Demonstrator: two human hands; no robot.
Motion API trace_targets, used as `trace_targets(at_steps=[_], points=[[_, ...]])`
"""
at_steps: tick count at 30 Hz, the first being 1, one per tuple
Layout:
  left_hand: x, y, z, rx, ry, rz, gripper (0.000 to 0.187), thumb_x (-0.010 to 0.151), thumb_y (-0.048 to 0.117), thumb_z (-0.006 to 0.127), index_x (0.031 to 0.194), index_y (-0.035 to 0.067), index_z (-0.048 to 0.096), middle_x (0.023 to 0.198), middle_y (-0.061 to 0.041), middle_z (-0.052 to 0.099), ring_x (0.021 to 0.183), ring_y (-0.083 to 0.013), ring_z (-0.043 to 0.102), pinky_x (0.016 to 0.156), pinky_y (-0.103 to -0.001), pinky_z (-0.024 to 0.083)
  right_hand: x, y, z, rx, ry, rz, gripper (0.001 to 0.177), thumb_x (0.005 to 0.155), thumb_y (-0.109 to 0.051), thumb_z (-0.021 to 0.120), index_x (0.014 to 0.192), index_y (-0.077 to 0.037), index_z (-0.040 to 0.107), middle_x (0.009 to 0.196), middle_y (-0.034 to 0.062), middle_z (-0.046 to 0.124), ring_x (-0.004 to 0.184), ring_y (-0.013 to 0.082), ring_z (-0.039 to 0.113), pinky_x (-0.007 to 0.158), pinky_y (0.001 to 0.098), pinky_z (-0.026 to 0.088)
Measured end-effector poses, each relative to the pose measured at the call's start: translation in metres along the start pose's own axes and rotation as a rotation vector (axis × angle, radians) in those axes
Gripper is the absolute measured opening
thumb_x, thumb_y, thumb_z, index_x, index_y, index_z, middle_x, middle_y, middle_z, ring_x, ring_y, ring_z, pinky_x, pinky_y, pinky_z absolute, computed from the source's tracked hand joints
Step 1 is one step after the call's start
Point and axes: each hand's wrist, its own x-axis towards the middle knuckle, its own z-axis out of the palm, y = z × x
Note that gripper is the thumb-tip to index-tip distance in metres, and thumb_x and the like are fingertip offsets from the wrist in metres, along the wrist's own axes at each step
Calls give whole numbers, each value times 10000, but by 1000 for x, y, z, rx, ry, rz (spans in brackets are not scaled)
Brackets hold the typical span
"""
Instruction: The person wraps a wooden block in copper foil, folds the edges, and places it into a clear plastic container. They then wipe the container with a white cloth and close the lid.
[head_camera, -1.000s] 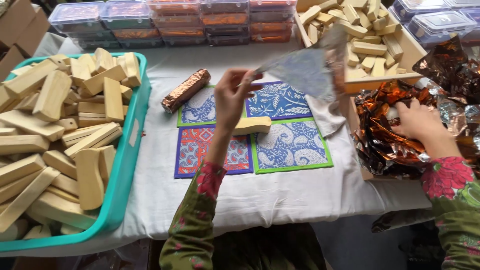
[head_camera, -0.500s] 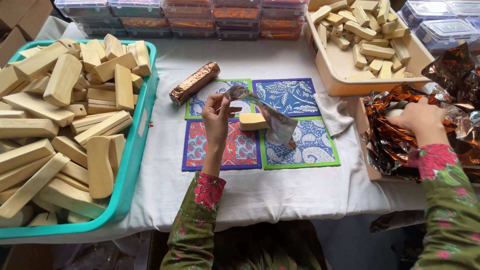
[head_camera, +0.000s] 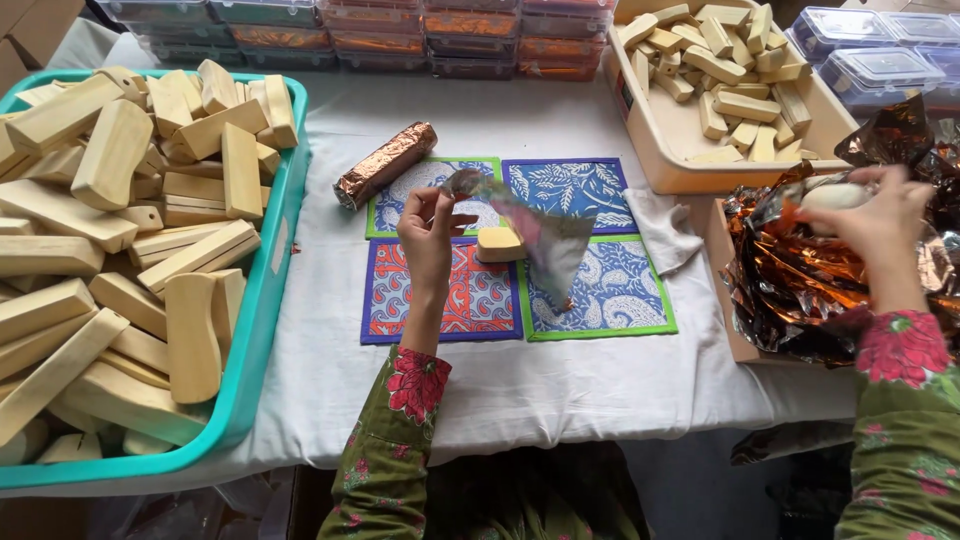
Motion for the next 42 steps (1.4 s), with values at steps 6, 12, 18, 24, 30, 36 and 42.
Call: trace_targets(at_steps=[6, 12, 18, 24, 30, 36, 42], points=[[-3, 3, -1, 4, -4, 14, 204, 1017, 241, 632, 1059, 44, 602, 1049, -122, 784, 778, -184, 784, 651, -252, 602, 5, 16, -34, 213, 88, -176, 848, 725, -338, 982, 1387, -27, 553, 1339, 231, 574, 1140, 312, 664, 822, 425, 614], [-1, -4, -4, -58, -17, 61, 221, 1027, 233, 634, 1068, 19, 599, 1061, -139, 770, 799, -189, 777, 701, -296, 653, -53, 39, -36, 240, -149, -56, 795, 710, -283, 930, 1368, 27, 609, 1183, 255, 692, 1020, 333, 736, 815, 409, 620], [-1, -5, -2, -57, -17, 46, 235, 1029, 239, 636, 1077, 16, 579, 1060, -130, 773, 780, -188, 771, 665, -271, 609, -72, 54, 9, 247, -367, -93, 770, 748, -381, 850, 1378, 8, 639, 1168, 214, 732, 992, 297, 723, 857, 426, 573], [-2, -6, -6, -32, 18, 66, 240, 1030, 246, 640, 1075, 18, 581, 1032, -110, 764, 759, -183, 770, 635, -254, 579, -13, 108, 99, -115, -196, -282, 651, 740, -362, 880, 1128, 108, 651, 1168, 327, 687, 1091, 462, 672, 935, 510, 549], [-5, 1, -3, 3, 5, 66, 239, 1032, 254, 631, 1069, 21, 593, 1027, -104, 780, 769, -179, 779, 648, -255, 584, -22, 77, 87, -145, -61, -270, 585, 761, -274, 813, 1187, 87, 637, 1149, 373, 648, 1035, 514, 632, 898, 547, 524], [-5, -2, -1, -6, -7, 55, 226, 1012, 246, 641, 1047, 28, 593, 1018, -91, 749, 791, -171, 783, 650, -269, 611, -24, 16, 0, -157, -205, -195, 441, 999, -441, 712, 1292, -113, 756, 1106, 245, 731, 1017, 434, 687, 951, 550, 520], [-3, -15, -3, 105, -72, 122, 182, 1008, 205, 690, 981, 35, 633, 973, -72, 737, 880, -137, 752, 714, -240, 617, -64, -103, -52, -7, 240, -697, 443, 1015, -324, 785, 1355, -80, 640, 1330, 116, 647, 1256, 301, 578, 1179, 408, 465]])
